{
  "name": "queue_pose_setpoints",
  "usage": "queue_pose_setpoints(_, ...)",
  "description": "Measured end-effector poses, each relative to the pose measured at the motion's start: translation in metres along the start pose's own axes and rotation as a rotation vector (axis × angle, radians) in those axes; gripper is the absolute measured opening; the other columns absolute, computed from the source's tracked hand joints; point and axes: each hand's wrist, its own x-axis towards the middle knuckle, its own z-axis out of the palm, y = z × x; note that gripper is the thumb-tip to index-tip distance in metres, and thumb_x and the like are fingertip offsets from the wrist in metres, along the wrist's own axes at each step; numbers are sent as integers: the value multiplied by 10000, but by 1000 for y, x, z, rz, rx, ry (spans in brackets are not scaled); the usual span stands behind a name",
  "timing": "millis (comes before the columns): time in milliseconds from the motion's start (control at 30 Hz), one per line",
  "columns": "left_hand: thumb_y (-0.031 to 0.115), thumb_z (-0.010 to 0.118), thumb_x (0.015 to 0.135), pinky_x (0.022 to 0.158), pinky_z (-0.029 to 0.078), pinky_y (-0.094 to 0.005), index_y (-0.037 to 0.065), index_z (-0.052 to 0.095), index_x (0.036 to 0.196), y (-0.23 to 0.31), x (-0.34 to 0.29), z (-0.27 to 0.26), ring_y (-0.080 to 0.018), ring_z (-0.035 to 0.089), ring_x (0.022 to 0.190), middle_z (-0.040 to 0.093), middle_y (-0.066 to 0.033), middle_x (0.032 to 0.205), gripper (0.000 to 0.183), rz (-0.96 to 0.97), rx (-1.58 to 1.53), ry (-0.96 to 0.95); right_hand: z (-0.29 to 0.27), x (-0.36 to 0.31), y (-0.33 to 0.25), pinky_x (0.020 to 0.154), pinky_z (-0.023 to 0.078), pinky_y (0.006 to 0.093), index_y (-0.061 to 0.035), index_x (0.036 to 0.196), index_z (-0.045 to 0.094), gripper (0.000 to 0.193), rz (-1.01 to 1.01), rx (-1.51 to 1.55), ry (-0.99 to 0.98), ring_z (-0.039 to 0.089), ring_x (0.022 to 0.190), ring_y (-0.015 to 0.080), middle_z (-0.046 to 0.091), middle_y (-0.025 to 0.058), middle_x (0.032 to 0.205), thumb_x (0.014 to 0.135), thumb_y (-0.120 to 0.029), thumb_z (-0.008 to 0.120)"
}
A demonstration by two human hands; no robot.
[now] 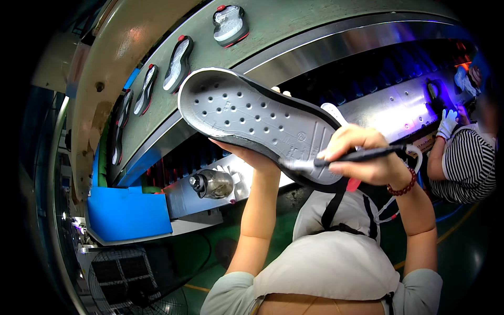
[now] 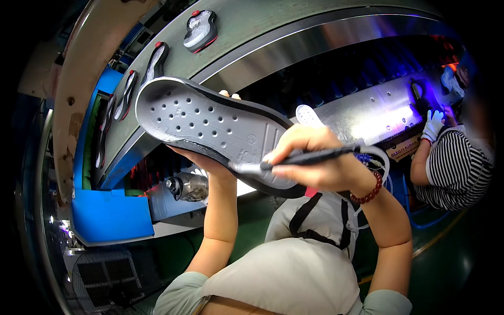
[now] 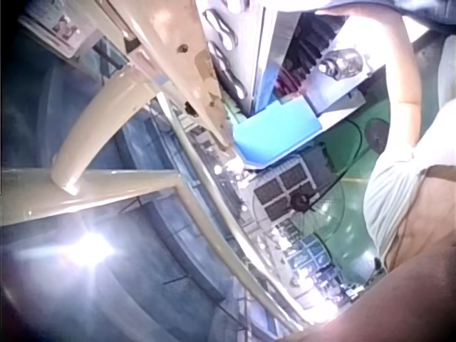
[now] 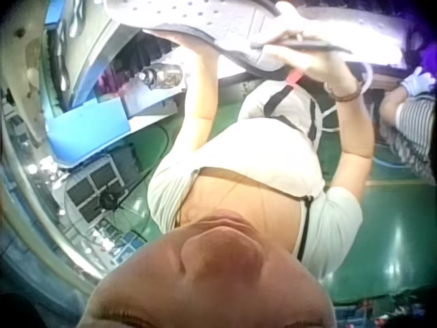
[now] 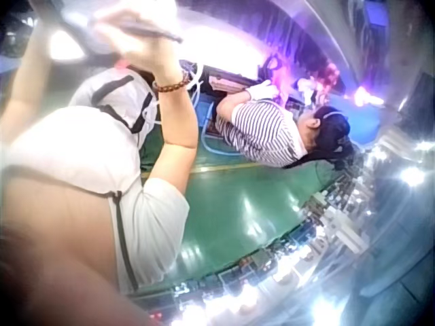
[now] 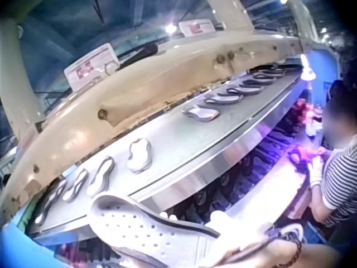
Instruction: The person repeatedly picks up grey shoe insoles from a conveyor belt, scrubs the bottom surface with a brush, and places them back on the belt. The task is performed one at a time in a repetitive loop.
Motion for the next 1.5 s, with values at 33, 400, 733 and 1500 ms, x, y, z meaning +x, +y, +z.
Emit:
queue_pose_setpoints(33,771,291,723,986,313,-475,108,264,1345,3,-1,6,-347,420,1141,412,-155,1277,909,-48,-20,-83,2,-3,0,722,459,282,-31,803,651,132,-24,-7,-58,591,793,183,650,76,807,676,-5,677)
queue_pose_setpoints(400,686,218,817,965,350,-403,107,301,1326,9,9,3,-271,434,1131,398,-102,1292,775,-20,31,33,-20,-27,6,719,487,264,23,840,588,106,78,375,-116,603,813,162,624,149,904,738,47,609)
queue_pose_setpoints(733,648,236,845,957,356,-341,104,358,1296,10,11,2,-213,454,1098,440,-50,1252,717,-55,140,84,-28,-50,6,810,466,336,46,816,613,147,175,485,-49,612,860,248,638,177,866,674,78,633)
queue_pose_setpoints(1500,457,437,812,915,387,-370,29,419,1215,-22,-70,9,-245,507,1042,508,-132,1172,588,-321,-193,-33,16,-50,3,779,473,269,26,869,580,132,176,335,290,608,831,161,634,152,897,746,21,626)
